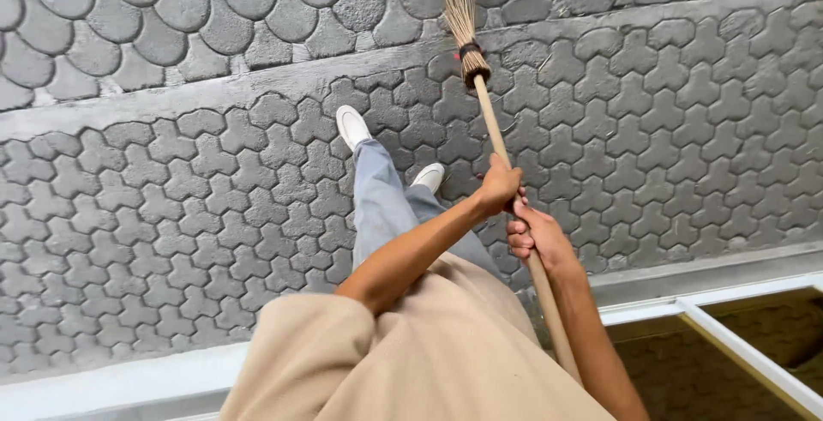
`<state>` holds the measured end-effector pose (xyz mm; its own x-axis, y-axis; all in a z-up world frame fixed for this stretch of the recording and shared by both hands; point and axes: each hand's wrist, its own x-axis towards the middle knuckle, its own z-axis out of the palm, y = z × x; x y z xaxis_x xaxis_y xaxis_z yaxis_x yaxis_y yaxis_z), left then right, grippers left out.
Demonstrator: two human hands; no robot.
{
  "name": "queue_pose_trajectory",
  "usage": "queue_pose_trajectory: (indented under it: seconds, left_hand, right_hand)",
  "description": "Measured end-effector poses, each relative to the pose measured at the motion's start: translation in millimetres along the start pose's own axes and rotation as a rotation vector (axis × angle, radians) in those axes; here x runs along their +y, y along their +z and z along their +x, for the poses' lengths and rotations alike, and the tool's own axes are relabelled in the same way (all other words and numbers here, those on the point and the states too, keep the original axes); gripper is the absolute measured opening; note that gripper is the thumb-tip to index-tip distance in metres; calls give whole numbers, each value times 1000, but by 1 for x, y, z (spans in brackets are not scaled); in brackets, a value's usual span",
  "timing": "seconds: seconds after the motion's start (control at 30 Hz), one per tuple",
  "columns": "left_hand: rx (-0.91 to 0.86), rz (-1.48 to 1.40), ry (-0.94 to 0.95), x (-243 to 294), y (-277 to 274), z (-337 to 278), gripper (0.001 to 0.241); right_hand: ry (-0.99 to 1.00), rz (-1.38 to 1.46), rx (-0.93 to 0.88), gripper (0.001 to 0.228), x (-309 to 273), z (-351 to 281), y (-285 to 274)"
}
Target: Sweeping trash and debris on a paved outdoor courtyard using a broom.
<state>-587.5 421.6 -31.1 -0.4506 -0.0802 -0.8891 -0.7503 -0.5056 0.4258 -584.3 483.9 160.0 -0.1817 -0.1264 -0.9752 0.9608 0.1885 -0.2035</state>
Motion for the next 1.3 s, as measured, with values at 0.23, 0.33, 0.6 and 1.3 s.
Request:
queue_pose_trajectory:
  seconds: [0.23,0.33,0.6,1.3]
  left_hand:
    - [181,-24,333,28,-204,-37,42]
    - [482,241,198,51,-270,-31,35]
    - [358,472,-233,24,-108,97,75]
    - [633,235,-42,71,-382,73,37]
  right_hand:
    - [-7,-231,-250,26,24,43,132]
    - [55,-181,-414,23,39,109,192]
    - [21,14,-200,24,-7,89,93]
    - [73,-121,-418,18,-5,182,310]
